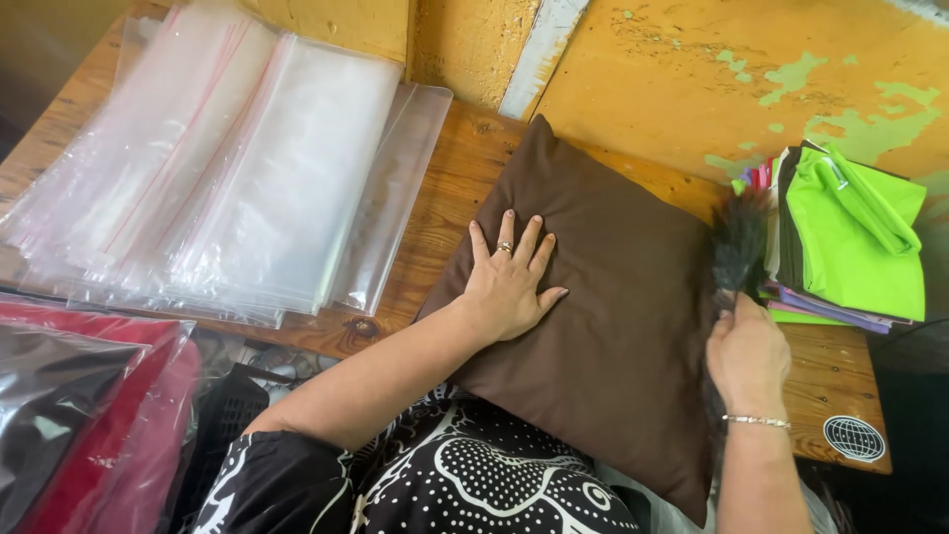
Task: Cleaning a brown pillow by brushing its surface with a handheld brush to remove dust or lint.
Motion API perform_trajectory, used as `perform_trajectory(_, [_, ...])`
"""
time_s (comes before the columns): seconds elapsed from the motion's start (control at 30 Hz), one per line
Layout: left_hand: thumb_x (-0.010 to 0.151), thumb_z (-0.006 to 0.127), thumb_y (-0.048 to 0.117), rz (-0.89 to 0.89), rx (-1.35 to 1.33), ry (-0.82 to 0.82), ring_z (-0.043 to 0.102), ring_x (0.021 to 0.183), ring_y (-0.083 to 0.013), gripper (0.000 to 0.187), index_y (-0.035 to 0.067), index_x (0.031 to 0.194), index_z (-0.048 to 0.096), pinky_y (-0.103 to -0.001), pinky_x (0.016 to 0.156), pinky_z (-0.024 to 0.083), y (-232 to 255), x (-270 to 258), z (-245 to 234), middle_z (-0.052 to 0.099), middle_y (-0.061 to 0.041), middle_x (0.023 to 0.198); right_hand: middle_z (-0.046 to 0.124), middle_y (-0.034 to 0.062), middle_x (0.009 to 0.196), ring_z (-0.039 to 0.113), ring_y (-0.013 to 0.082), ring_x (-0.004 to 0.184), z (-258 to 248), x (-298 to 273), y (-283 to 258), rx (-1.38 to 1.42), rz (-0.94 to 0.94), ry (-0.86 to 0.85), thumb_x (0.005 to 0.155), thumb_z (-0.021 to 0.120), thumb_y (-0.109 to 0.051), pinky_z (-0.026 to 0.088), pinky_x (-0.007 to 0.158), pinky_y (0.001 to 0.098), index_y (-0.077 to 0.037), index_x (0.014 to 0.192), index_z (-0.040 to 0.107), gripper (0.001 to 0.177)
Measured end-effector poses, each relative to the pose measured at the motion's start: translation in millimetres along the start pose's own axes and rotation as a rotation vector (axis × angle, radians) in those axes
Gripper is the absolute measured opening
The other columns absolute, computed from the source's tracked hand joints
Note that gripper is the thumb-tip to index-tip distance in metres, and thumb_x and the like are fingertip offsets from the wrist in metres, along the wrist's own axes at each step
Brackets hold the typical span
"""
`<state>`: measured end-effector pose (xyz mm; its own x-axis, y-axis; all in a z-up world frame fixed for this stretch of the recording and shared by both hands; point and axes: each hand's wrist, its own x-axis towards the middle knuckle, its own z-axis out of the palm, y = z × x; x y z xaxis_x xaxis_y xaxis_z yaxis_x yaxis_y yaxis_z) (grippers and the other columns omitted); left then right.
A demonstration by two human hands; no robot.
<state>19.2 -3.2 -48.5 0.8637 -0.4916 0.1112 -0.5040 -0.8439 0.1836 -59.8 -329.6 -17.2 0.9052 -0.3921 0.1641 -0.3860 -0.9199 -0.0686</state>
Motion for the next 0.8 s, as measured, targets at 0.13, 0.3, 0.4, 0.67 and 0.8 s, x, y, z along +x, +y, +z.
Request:
perform_trajectory(0.13, [0.097, 0.024, 0.071, -0.009, 0.014, 0.027, 0.022, 0.151, -0.0482, 0.084, 0.015, 0.159, 0.031, -0.081, 0.110, 0.017, -1.2, 5.6, 9.1, 0.025, -0.012, 0.167, 0.065, 0.0220, 0.111, 0.064, 0.0463, 0.099, -18.8, -65.2, -93.3, 0.109, -0.353, 0.065, 0.101, 0.051, -0.017, 0.052, 0.085, 0.0576, -0.002, 0.141, 0.058, 0.043])
perform_trajectory(0.3, [0.095, 0.034, 0.058, -0.092, 0.038, -0.082, 0.017, 0.152, -0.0500, 0.074, 0.007, 0.146, 0.051, -0.086, 0.108, 0.017, 2.1, 7.1, -7.7, 0.043, -0.017, 0.153, 0.060, 0.0057, 0.097, 0.068, 0.0302, 0.067, 12.3, -84.0, -111.1, -0.270, -0.545, -0.030, 0.095, 0.050, -0.028, 0.058, 0.049, 0.0471, -0.017, 0.147, 0.052, 0.054])
perform_trajectory(0.4, [0.095, 0.032, 0.074, -0.139, 0.094, 0.020, 0.027, 0.149, -0.0447, 0.091, 0.005, 0.155, 0.035, -0.082, 0.108, 0.021, 5.0, 7.8, 9.2, 0.033, -0.017, 0.162, 0.066, 0.0170, 0.116, 0.073, 0.0475, 0.085, 35.6, -24.5, -34.3, -0.226, -0.152, -0.120, 0.098, 0.047, -0.025, 0.056, 0.069, 0.0620, -0.017, 0.146, 0.052, 0.049])
perform_trajectory(0.67, [0.097, 0.027, 0.076, -0.156, 0.270, 0.016, 0.043, 0.140, -0.0466, 0.095, 0.001, 0.156, 0.034, -0.075, 0.101, 0.038, 14.3, 3.6, 14.6, 0.042, -0.027, 0.155, 0.068, 0.0319, 0.125, 0.064, 0.0546, 0.109, 6.6, -0.8, 28.8, -0.014, 0.064, -0.038, 0.102, 0.049, -0.017, 0.050, 0.090, 0.0606, -0.003, 0.146, 0.059, 0.047])
perform_trajectory(0.8, [0.097, 0.027, 0.075, -0.139, 0.260, 0.033, 0.044, 0.138, -0.0479, 0.093, 0.003, 0.156, 0.035, -0.074, 0.101, 0.036, 14.2, 0.6, 17.7, 0.045, -0.027, 0.151, 0.071, 0.0188, 0.124, 0.066, 0.0446, 0.107, -22.7, -30.3, -18.2, 0.063, -0.179, 0.190, 0.102, 0.056, -0.014, 0.052, 0.080, 0.0591, -0.006, 0.145, 0.061, 0.044])
